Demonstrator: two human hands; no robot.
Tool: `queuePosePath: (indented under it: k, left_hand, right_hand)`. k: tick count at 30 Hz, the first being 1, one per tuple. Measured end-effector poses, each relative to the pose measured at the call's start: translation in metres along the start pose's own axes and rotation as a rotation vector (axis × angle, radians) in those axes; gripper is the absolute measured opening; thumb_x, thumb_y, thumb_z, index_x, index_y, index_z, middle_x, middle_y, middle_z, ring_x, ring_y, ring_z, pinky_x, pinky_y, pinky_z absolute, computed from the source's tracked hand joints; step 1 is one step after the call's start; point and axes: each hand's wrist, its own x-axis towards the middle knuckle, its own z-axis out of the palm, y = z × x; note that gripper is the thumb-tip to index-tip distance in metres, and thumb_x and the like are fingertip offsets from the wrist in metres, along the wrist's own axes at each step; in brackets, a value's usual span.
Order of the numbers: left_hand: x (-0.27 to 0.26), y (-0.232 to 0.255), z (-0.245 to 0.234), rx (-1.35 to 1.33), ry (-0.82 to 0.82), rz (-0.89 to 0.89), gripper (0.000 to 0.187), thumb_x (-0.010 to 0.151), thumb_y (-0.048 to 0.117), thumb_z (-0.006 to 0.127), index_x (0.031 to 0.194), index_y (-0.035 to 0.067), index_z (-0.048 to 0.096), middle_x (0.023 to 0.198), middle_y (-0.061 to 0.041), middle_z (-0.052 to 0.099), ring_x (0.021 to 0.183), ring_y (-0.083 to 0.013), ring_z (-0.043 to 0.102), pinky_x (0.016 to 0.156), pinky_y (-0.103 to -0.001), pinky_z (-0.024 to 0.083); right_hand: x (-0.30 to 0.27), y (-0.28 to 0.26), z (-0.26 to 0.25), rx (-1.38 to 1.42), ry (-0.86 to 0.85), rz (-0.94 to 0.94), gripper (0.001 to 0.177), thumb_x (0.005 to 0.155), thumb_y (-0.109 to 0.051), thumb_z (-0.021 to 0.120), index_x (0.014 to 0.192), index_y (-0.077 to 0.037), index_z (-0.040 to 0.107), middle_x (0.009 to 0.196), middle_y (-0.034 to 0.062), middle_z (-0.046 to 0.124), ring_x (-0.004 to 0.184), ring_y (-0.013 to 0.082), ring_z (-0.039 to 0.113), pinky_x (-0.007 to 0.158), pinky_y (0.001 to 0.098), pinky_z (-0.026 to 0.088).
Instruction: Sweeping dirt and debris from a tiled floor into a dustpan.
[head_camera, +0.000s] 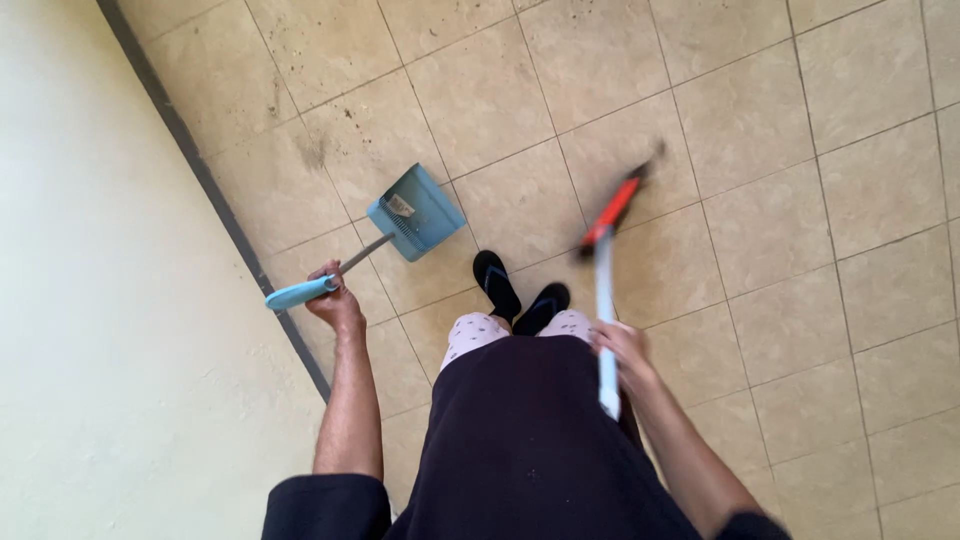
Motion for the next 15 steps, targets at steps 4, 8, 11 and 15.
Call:
queuePosePath:
  k: [4, 8, 11, 15]
  left_hand:
    - [-0.002, 0.009, -0.006, -0.022, 0.018, 0.032, 0.010, 0.097, 0.004, 0.075, 0.098, 0.000, 0.066, 0.098, -0.012, 0.074, 0.094, -0.0200, 0.073, 0.089, -0.035, 0.061]
    - [-0.004, 0.033, -0.007, -0.044, -0.020, 0.065, 0.008, 0.096, 0.003, 0.073, 0.099, 0.000, 0.066, 0.099, -0.011, 0.074, 0.095, -0.0188, 0.072, 0.090, -0.033, 0.060]
    - [0.001, 0.038, -0.001, -0.020, 0.016, -0.009, 0.008, 0.097, 0.003, 0.074, 0.096, 0.000, 0.067, 0.096, -0.011, 0.074, 0.091, -0.0174, 0.071, 0.083, -0.031, 0.059]
    - [-0.007, 0.036, 0.018, -0.042, -0.012, 0.057, 0.005, 0.096, 0.001, 0.071, 0.097, -0.001, 0.066, 0.096, -0.011, 0.073, 0.093, -0.0183, 0.072, 0.085, -0.031, 0.060]
  right_hand:
    - [0.071, -0.013, 0.106, 0.233, -0.288, 0.076, 0.013, 0.097, -0.006, 0.064, 0.101, 0.005, 0.071, 0.066, 0.0024, 0.059, 0.051, 0.0104, 0.056, 0.046, 0.0233, 0.045]
    - [0.110, -0.057, 0.147, 0.293, -0.408, 0.132, 0.009, 0.101, -0.013, 0.056, 0.096, -0.005, 0.058, 0.065, 0.0008, 0.050, 0.044, 0.0053, 0.043, 0.033, 0.0197, 0.034]
    - [0.087, -0.109, 0.132, 0.503, -0.488, 0.229, 0.020, 0.102, -0.009, 0.056, 0.122, -0.005, 0.053, 0.075, -0.0003, 0.052, 0.049, 0.0008, 0.042, 0.038, 0.0159, 0.036]
    - [0.015, -0.164, 0.067, 0.332, -0.430, 0.016, 0.054, 0.100, -0.010, 0.056, 0.151, -0.003, 0.042, 0.074, -0.0016, 0.050, 0.047, -0.0005, 0.040, 0.036, 0.0143, 0.033]
